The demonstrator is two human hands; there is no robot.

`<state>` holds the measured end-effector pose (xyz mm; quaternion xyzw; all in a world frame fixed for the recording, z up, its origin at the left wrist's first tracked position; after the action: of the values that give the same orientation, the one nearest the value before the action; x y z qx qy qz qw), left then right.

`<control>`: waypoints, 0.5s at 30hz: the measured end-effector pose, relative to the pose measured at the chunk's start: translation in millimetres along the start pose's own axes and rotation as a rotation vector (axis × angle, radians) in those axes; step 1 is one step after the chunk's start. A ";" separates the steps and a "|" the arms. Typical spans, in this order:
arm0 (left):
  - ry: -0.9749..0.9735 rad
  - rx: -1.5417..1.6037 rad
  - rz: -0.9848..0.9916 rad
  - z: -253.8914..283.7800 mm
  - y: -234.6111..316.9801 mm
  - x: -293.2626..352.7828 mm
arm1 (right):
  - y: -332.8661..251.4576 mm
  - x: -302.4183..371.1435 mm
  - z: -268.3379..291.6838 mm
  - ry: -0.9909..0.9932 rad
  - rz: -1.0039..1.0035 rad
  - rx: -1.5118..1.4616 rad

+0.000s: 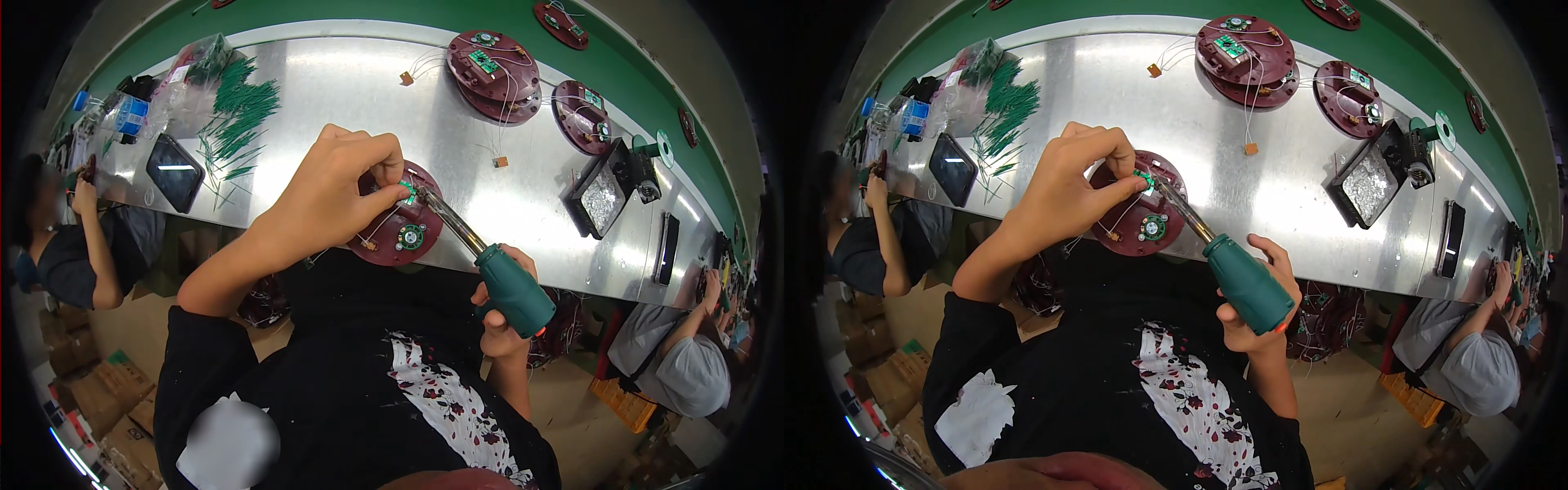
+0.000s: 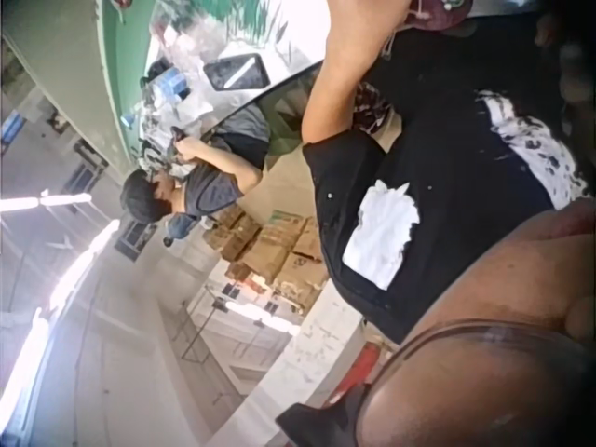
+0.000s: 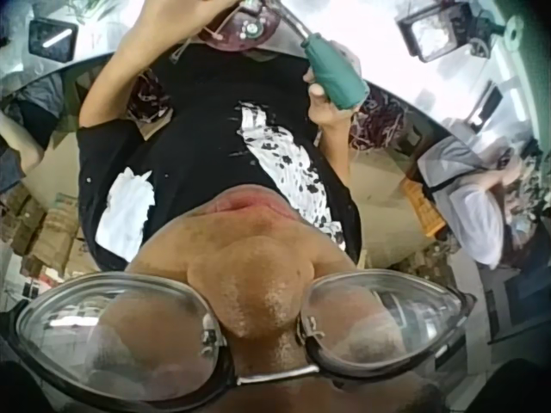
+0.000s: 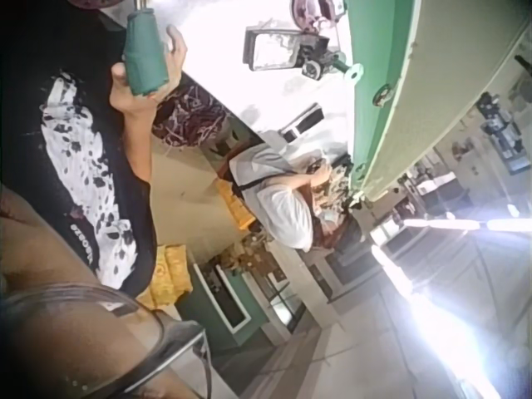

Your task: Soldering components onto circular circuit boards on an industrial assembly line.

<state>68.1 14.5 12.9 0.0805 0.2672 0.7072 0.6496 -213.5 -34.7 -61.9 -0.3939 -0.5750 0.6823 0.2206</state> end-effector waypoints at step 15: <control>-0.042 -0.116 -0.097 6.5 6.2 -9.8 | 2.0 8.5 1.3 0.207 0.047 -0.248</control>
<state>67.2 6.7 23.7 0.0444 0.2159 0.6874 0.6920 -219.2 -29.5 -66.3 -0.4995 -0.6199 0.5666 0.2124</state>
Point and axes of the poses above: each hand's wrist, its own x-axis away from the middle knuckle, its own z-axis out of the back of the hand, y = z × x, the point moved 3 cm from there along -x, towards the middle knuckle, and after that the axes turned 15 degrees about -x, right-handed, at the moved point
